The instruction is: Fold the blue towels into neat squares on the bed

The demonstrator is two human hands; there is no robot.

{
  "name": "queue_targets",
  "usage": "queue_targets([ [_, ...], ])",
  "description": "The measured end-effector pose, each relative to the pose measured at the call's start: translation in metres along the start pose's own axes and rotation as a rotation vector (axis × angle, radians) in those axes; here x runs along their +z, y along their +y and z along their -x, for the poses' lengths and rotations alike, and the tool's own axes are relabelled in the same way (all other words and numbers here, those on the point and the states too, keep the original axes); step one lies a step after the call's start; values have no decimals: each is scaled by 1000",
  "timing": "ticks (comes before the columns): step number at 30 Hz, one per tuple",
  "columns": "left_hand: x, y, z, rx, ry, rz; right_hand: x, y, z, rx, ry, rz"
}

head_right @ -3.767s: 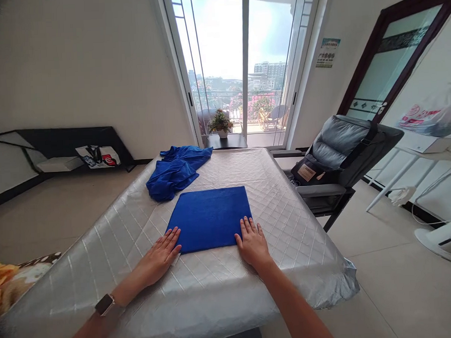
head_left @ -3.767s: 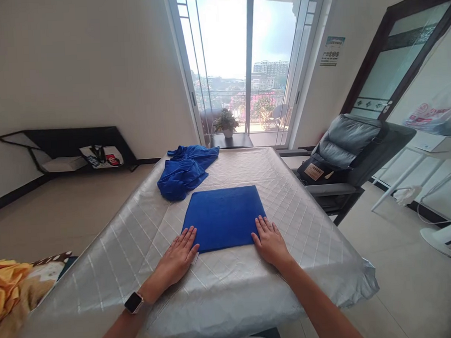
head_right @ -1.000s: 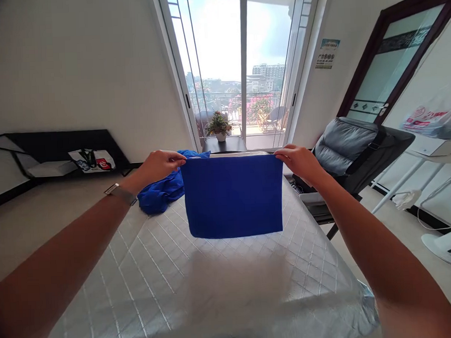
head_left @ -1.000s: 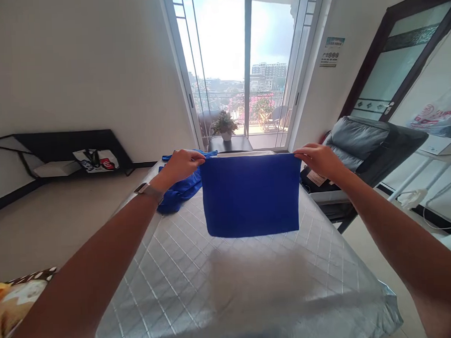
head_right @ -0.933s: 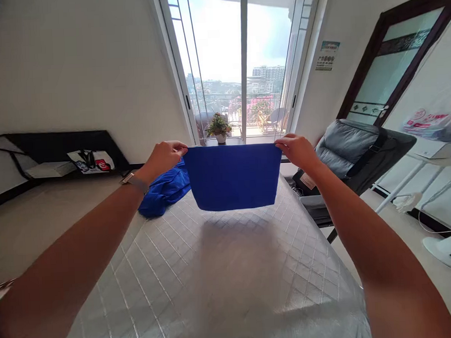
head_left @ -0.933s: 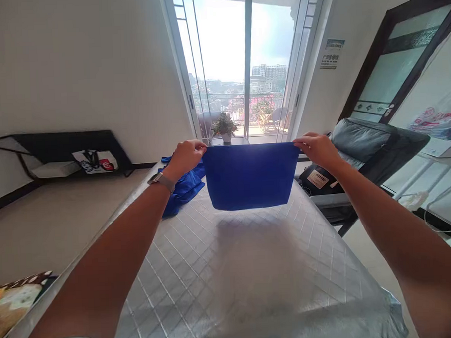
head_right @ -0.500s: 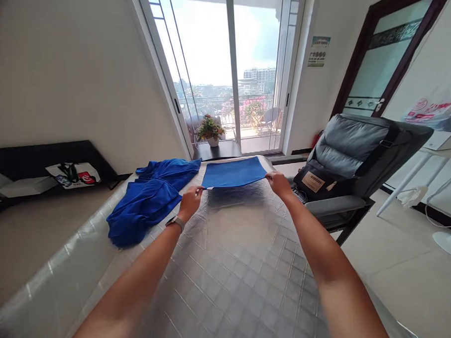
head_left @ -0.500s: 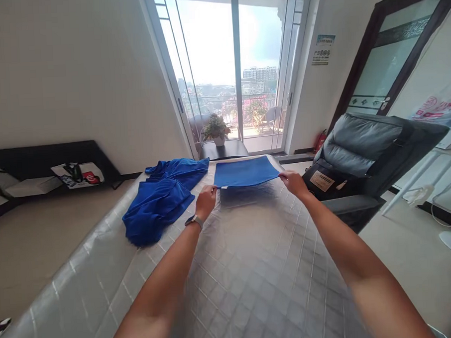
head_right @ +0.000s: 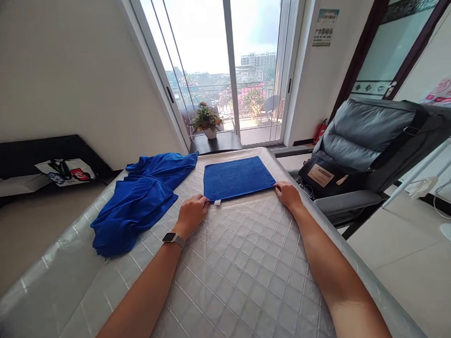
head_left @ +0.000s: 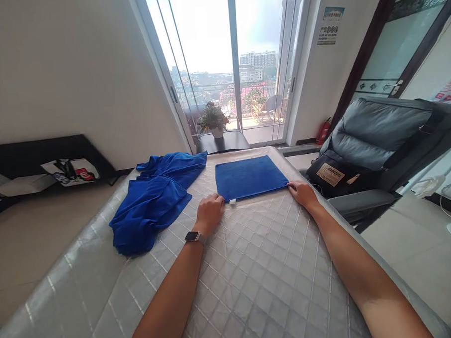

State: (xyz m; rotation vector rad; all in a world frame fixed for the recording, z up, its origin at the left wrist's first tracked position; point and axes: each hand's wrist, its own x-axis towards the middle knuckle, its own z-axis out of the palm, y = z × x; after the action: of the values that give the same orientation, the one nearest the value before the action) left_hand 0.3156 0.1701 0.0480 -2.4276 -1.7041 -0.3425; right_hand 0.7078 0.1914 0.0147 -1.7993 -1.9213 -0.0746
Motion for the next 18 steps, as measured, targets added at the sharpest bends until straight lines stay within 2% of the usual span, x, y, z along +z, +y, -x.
queue_targets([
  [4,-5,2,-1,29,-38,20,-2,-6,5,37,19,100],
  [7,-15,-13,-3,-16,-82,62,-6,-14,9,-8,79,173],
  [10,-32,-51,-2,-202,-48,58,-7,-22,10,-63,155,186],
  [13,-48,-101,8,-485,110,18,-5,-25,11,-102,191,184],
  [16,-53,-144,23,-715,275,-14,-1,-24,11,-124,180,179],
  [18,-50,-161,32,-785,269,18,2,-22,10,-124,160,167],
])
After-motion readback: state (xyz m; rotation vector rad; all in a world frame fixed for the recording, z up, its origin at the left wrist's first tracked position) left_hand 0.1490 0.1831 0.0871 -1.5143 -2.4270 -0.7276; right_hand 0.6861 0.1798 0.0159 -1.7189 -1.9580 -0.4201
